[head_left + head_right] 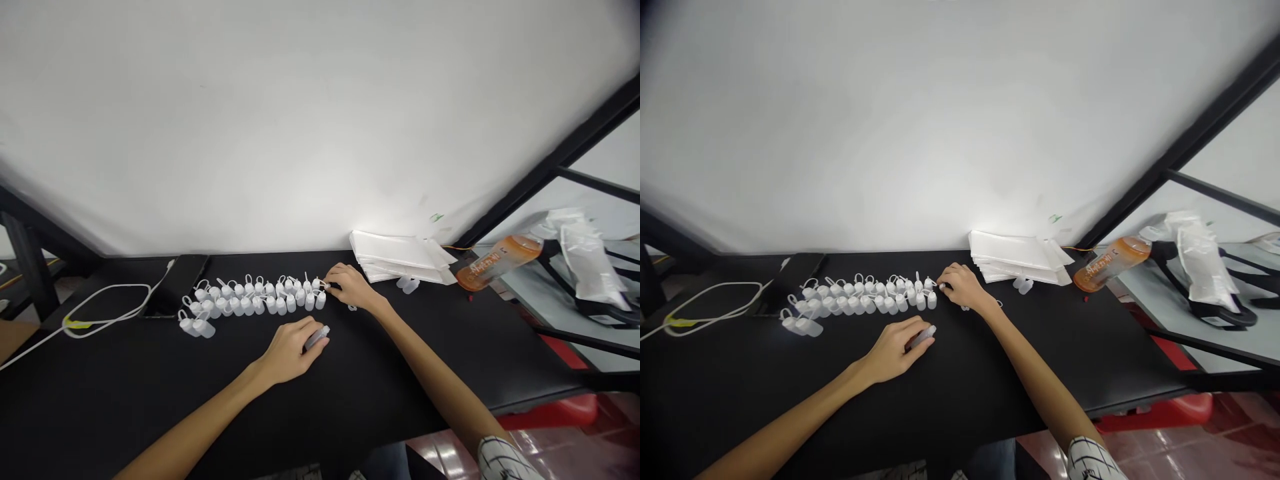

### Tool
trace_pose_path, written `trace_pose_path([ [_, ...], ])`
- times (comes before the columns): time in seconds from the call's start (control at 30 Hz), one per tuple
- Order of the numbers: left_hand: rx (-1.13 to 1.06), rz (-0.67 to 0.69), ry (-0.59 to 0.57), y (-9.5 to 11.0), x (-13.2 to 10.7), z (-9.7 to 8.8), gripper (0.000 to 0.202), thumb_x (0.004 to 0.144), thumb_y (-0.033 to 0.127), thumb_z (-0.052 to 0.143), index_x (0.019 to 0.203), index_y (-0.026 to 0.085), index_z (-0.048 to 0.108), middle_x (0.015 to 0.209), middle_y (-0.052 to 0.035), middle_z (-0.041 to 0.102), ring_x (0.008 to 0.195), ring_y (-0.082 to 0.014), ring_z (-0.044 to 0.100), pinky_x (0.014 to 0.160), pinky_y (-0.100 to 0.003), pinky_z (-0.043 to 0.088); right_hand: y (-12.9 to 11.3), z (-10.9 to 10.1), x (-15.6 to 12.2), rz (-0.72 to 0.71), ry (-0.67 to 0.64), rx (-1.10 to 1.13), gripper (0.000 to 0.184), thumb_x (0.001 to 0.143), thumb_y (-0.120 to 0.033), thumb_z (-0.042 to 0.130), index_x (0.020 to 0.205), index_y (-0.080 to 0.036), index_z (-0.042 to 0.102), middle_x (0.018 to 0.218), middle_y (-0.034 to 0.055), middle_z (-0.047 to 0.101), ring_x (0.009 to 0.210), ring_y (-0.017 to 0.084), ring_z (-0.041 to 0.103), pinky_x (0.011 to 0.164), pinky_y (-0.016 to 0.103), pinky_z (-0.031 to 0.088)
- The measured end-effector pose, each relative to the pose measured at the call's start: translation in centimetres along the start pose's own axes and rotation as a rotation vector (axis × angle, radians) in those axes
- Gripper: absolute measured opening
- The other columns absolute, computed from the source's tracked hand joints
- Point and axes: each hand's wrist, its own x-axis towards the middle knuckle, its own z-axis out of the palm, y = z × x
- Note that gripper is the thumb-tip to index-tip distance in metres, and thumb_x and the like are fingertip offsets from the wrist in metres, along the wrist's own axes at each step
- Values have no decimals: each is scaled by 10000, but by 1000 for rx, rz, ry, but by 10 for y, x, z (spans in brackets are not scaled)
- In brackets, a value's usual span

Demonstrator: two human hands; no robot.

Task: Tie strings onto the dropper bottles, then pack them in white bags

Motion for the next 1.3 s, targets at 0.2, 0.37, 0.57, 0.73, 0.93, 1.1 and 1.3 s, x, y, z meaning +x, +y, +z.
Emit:
trace_pose_path([
  [0.2, 67, 35, 14, -1, 0, 2, 220, 948, 329, 482, 922, 171, 633, 731, -5, 572, 579, -110, 504, 547, -237, 378, -3, 4, -27, 82, 81, -87, 154, 859, -162, 608, 960, -175, 723, 959, 87, 704, 961, 242, 590, 824, 375, 427],
  [0.37, 128, 72, 16, -3, 0, -1, 231, 950, 338, 484, 908, 177, 644, 760, -7, 606, 601, -118, 532, 573, -243, 390, -2, -6, -49, 86, 328, -1, 272, 846, -181, 602, 1105, -195, 682, 1194, 98, 653, 1074, 230, 595, 913, 370, 451],
  [0.57, 183, 66, 38, -18, -1, -10, 249, 921, 359, 508, 834, 173, 650, 714, 2, 607, 571, -121, 505, 555, -250, 339, -10, -9, -82, 354, 390, -84, 155, 813, -216, 613, 910, -216, 734, 818, 19, 684, 692, 155, 609, 660, 271, 428],
  [0.73, 174, 11, 21, -24, 3, -12, 320, 897, 401, 515, 719, 156, 620, 627, 4, 549, 554, -121, 457, 540, -251, 281, -19, 1, -89, 400, 299, -118, 147, 813, -333, 655, 844, -227, 752, 887, 29, 707, 723, 155, 602, 615, 251, 366],
  [0.93, 187, -21, -3, -20, 5, -9, 310, 883, 409, 516, 746, 159, 639, 658, -5, 574, 581, -127, 465, 548, -254, 270, -17, 1, -87, 497, 359, 30, 131, 778, -319, 672, 814, -211, 735, 699, 2, 659, 633, 143, 565, 605, 252, 357],
  [1.1, 206, -33, -4, -17, 5, -9, 290, 877, 397, 524, 769, 160, 651, 693, -12, 600, 595, -129, 470, 553, -255, 262, -10, 0, -88, 462, 417, 92, 182, 753, -368, 693, 796, -193, 723, 645, -3, 610, 620, 141, 545, 609, 255, 354],
  [1.3, 218, -26, -8, -17, 5, -9, 302, 879, 402, 516, 757, 158, 647, 703, -17, 608, 593, -128, 459, 555, -256, 260, -14, -3, -90, 422, 311, 320, 283, 738, -438, 695, 717, -156, 675, 518, -16, 572, 440, 112, 500, 539, 254, 369],
])
